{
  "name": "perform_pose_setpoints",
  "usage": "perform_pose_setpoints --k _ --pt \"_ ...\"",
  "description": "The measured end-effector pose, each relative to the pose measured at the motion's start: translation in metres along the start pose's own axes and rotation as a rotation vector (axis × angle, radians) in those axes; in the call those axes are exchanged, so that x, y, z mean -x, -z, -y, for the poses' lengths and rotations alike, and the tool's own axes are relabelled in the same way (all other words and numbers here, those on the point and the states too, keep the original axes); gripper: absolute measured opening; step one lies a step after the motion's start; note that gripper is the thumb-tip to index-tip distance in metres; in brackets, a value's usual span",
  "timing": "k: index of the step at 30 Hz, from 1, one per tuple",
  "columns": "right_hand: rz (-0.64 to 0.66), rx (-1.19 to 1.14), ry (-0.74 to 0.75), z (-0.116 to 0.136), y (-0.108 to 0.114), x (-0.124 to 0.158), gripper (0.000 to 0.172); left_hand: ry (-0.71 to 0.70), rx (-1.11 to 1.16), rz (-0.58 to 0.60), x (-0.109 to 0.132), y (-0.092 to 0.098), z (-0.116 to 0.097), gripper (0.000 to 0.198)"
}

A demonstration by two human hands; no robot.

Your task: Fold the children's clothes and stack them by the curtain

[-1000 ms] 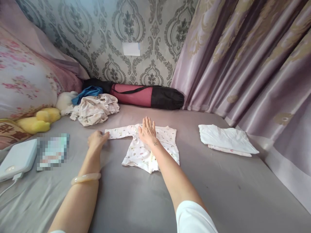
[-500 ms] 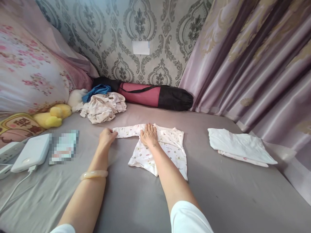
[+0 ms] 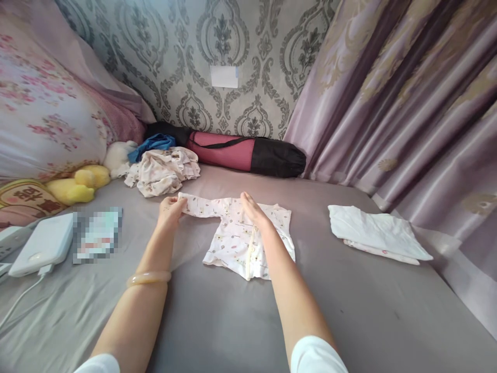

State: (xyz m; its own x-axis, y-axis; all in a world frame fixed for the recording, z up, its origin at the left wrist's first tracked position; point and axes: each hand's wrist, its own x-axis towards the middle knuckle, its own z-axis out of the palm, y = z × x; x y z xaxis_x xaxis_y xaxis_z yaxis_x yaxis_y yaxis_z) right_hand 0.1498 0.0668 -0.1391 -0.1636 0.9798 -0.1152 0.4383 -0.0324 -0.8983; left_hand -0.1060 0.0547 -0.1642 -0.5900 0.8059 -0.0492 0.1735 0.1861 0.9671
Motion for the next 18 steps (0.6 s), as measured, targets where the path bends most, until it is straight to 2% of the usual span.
perform_pose_setpoints --k 4,8,13,18 --pt "-0.018 -0.359 -0.100 -0.003 0.015 0.018 0.062 0.109 0.370 0.047 0.009 -0.011 -0.016 0.028" --pt "-0.021 -0.559 -0.234 -0.005 0.022 0.031 0.059 0.018 0.535 0.189 0.029 -0.021 -0.034 0.038" --pt "0.004 -0.640 -0.301 -0.007 0.025 0.039 0.056 -0.100 0.569 0.394 0.061 -0.045 -0.046 0.044" --pt "0.026 -0.676 -0.303 -0.003 0.029 0.046 0.054 -0.201 0.485 0.570 0.092 -0.068 -0.044 0.043"
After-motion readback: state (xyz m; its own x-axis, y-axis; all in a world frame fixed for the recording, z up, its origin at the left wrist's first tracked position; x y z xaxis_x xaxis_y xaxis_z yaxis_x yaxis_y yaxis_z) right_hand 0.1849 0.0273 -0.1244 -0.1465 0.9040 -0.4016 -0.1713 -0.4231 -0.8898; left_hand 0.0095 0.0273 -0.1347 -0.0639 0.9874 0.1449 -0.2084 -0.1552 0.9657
